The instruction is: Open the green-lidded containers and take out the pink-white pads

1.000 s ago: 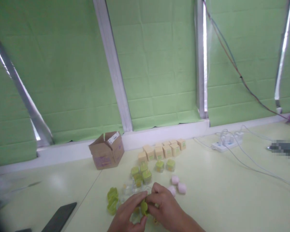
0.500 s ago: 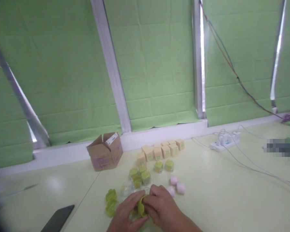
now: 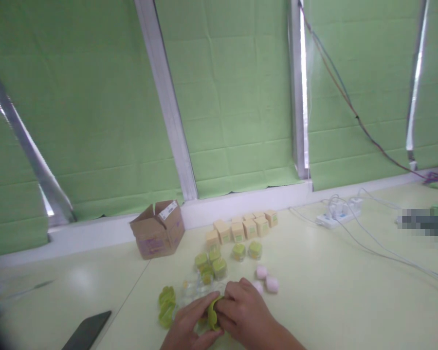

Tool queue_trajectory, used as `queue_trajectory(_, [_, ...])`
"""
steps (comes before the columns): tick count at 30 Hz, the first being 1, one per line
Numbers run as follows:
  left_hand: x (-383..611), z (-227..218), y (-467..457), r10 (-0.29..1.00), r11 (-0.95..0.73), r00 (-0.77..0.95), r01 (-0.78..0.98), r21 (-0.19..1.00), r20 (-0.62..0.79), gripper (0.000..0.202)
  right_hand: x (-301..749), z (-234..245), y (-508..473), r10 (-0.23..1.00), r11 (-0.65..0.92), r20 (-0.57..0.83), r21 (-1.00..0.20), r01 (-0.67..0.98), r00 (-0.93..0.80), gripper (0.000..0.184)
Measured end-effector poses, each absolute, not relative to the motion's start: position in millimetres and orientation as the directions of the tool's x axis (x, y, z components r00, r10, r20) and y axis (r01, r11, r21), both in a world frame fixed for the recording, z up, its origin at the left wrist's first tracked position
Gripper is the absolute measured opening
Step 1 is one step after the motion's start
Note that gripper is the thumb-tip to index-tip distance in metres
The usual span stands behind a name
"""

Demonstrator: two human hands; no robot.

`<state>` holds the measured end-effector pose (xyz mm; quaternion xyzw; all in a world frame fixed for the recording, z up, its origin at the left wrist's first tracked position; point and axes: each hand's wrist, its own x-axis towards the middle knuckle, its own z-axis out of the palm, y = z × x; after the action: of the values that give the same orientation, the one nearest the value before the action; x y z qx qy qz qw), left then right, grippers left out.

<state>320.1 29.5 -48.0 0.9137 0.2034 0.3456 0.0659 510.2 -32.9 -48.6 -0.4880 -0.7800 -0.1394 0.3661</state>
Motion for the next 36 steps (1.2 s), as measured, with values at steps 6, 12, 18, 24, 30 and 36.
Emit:
queue_trajectory(6, [323,-49,29,0.393,-0.92,0.662,0.295,0.259,0.638,0.061,508,-51,-32,0.604,0.484,0.754,-0.092,0.87,-0.257,0.016])
queue_trajectory(12, [325,-48,27,0.403,-0.915,0.656,0.292,0.279,0.638,0.058,509,-50,-32,0.647,0.488,0.708,-0.101,0.867,-0.282,0.014])
queue_trajectory(18, [324,-50,29,0.391,-0.92,0.666,0.292,0.261,0.635,0.059,511,-46,-33,0.643,0.506,0.71,-0.111,0.855,-0.288,0.018])
queue_trajectory(24, [323,-49,29,0.385,-0.921,0.682,0.33,0.209,0.622,0.056,512,-42,-34,0.652,0.543,0.687,-0.126,0.83,-0.322,0.011])
queue_trajectory(30, [321,-47,28,0.359,-0.923,0.676,0.358,0.139,0.644,0.06,514,-38,-38,0.684,0.583,0.659,-0.237,0.777,-0.313,0.006])
queue_trajectory(36, [321,-37,23,0.362,-0.923,0.654,0.351,0.157,0.664,0.056,513,-32,-44,0.683,0.623,0.678,-0.346,0.702,-0.272,0.007])
